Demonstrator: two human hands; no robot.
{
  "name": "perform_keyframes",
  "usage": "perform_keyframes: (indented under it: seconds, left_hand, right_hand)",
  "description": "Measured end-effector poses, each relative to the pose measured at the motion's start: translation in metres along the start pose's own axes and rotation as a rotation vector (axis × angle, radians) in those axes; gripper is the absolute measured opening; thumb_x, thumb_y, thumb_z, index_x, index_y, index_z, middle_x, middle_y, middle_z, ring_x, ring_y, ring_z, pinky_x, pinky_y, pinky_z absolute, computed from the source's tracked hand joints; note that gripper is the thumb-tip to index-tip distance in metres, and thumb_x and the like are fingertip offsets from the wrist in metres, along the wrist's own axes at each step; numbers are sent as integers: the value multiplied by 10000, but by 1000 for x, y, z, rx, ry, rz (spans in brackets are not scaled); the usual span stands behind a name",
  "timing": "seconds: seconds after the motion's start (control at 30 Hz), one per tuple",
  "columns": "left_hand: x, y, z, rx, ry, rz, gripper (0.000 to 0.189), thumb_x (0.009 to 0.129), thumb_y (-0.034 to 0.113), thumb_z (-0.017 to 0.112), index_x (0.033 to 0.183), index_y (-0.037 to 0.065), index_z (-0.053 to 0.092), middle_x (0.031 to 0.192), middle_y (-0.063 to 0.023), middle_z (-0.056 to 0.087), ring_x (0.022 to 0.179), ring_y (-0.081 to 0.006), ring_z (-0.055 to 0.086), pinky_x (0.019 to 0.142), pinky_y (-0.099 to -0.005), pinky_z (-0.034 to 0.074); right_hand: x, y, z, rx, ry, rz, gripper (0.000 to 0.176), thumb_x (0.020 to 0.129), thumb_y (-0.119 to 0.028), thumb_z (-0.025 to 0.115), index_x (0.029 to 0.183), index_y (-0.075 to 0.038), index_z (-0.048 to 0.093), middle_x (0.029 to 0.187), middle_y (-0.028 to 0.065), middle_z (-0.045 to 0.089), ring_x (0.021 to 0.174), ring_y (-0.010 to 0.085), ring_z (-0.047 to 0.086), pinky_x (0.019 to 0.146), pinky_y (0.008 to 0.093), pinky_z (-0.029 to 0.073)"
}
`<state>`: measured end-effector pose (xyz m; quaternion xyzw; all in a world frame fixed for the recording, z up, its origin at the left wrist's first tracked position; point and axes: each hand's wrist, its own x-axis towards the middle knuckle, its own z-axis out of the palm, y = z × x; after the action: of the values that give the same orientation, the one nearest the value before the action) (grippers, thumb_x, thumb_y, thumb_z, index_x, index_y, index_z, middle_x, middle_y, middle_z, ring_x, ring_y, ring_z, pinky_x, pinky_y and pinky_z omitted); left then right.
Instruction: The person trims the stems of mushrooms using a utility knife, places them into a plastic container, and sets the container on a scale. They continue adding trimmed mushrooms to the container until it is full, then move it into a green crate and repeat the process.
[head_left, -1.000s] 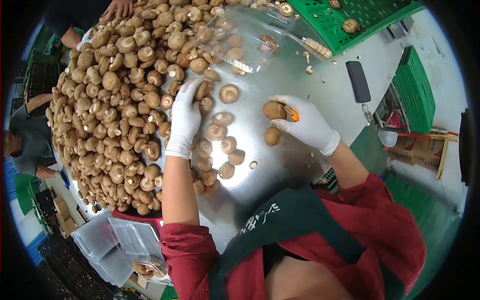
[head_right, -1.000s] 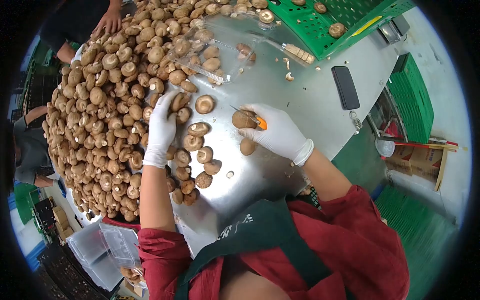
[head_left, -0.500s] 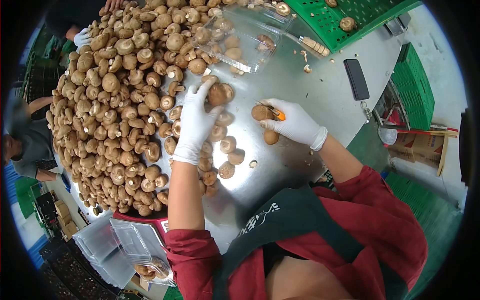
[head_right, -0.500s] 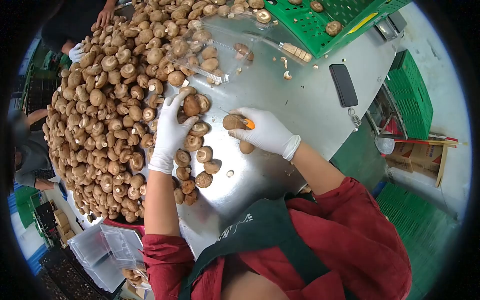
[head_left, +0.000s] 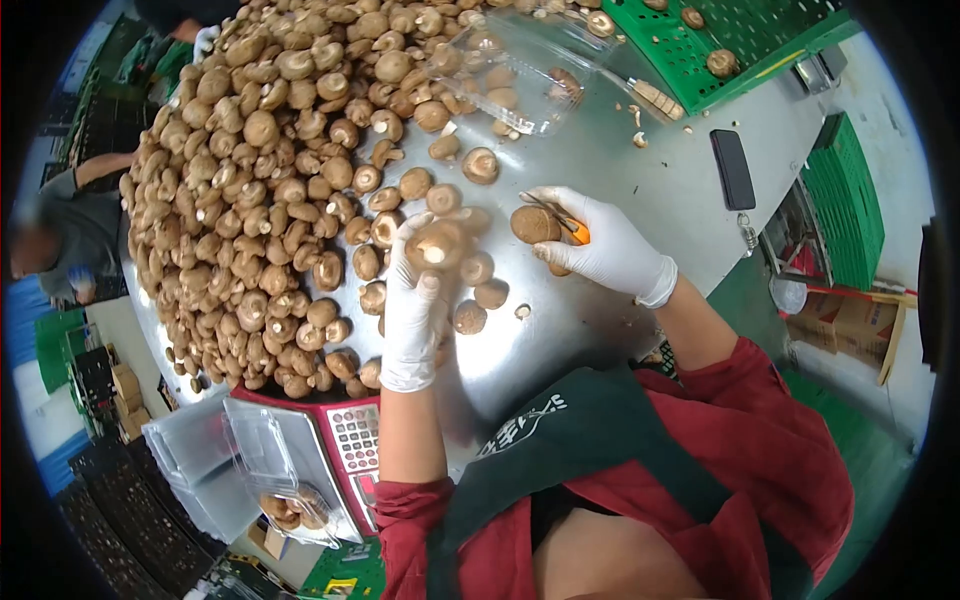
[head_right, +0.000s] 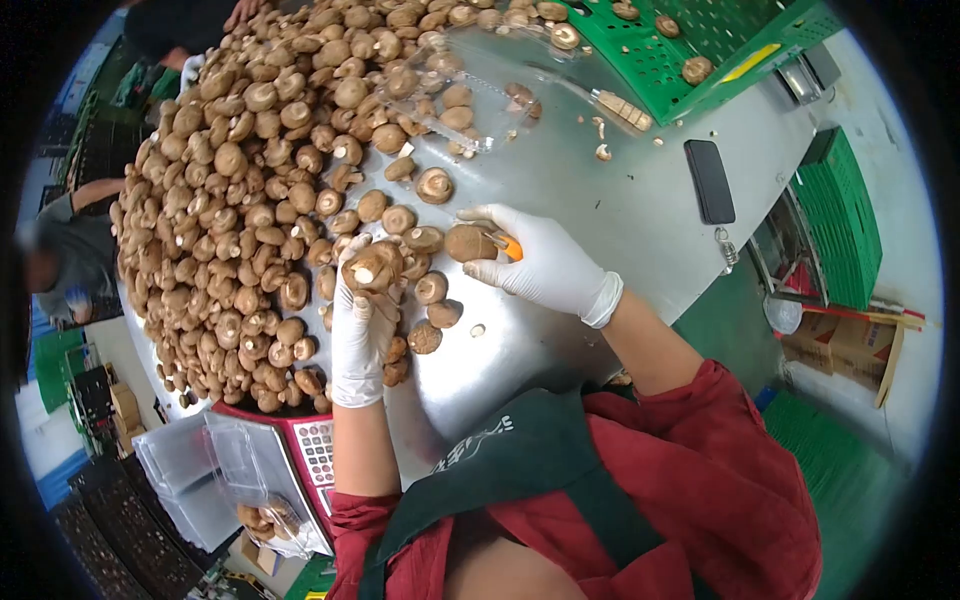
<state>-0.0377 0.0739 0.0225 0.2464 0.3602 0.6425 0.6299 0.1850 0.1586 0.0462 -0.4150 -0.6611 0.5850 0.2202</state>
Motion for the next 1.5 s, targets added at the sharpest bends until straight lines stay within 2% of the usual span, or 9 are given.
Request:
perform_keyframes:
  seconds: [0.4,0.53,0.6,0.7,0.83,1.0,1.17,1.3,1.5]
  left_hand:
    - [-80,-17,-3,-701,273,-60,665,973,478,494,1410,3,334,1380,-177,476,1262,-340,484,1027,-494,430]
    - [-118,-13,4,1092,517,315,486,1003,454,449,1263,44,486,1155,-124,597,1056,-239,602,888,-377,507]
    - [-122,2,-5,-769,576,33,452,1017,450,415,1206,55,525,1086,-90,610,913,-190,604,732,-318,494]
    - [-170,53,-17,-61,578,418,484,997,468,442,1247,59,515,1099,-87,595,957,-189,598,792,-330,500]
    - [-268,143,-58,1452,1301,585,536,725,-54,698,1231,90,599,1189,-89,545,1076,-196,580,858,-297,515]
    - [-346,164,-91,2189,1248,-209,640,722,-146,584,1303,120,572,1258,-140,528,1071,-304,561,873,-366,503]
    - [-371,165,-85,1582,1097,-74,807,698,-166,539,1453,72,381,1447,-174,433,1375,-304,381,1078,-354,364]
    - [-387,186,-96,1449,1501,231,674,769,-109,571,1407,63,439,1242,-115,574,804,-125,513,850,-272,471]
    - [-402,193,-132,1078,1465,426,488,876,43,504,1361,29,454,1239,-103,550,927,-138,502,851,-254,429]
  right_hand:
    - [-23,-28,86,-233,-144,-421,518,711,-136,766,1180,-75,556,1162,127,620,907,299,662,785,365,534]
    - [-27,-42,116,-506,-315,-639,550,662,-139,775,1184,-100,608,1364,142,524,1059,312,636,839,378,540]
    - [-29,-49,117,-442,-395,-589,616,631,-65,798,1215,-108,605,1373,154,516,1152,331,590,911,376,521]
    - [-23,-61,113,-398,-342,-651,590,638,21,777,1194,-70,600,1346,160,530,1201,334,558,944,382,505]
    - [-12,-54,103,-433,-254,-562,515,683,67,726,1170,-33,592,1329,157,535,1230,317,532,1001,378,456]
    - [-8,-47,101,-428,-275,-493,471,718,83,677,1171,-12,586,1340,155,530,1251,289,514,1041,354,403]
    - [-9,-44,100,-486,-273,-519,479,726,89,653,1191,-1,581,1330,155,536,1265,287,505,1060,358,382]
    - [-8,-44,92,-503,-240,-485,451,757,78,642,1198,15,575,1289,154,560,1251,289,514,1062,364,378]
    - [26,14,66,-722,-150,-405,370,834,41,600,1201,10,572,1165,141,617,1110,265,592,977,339,435]
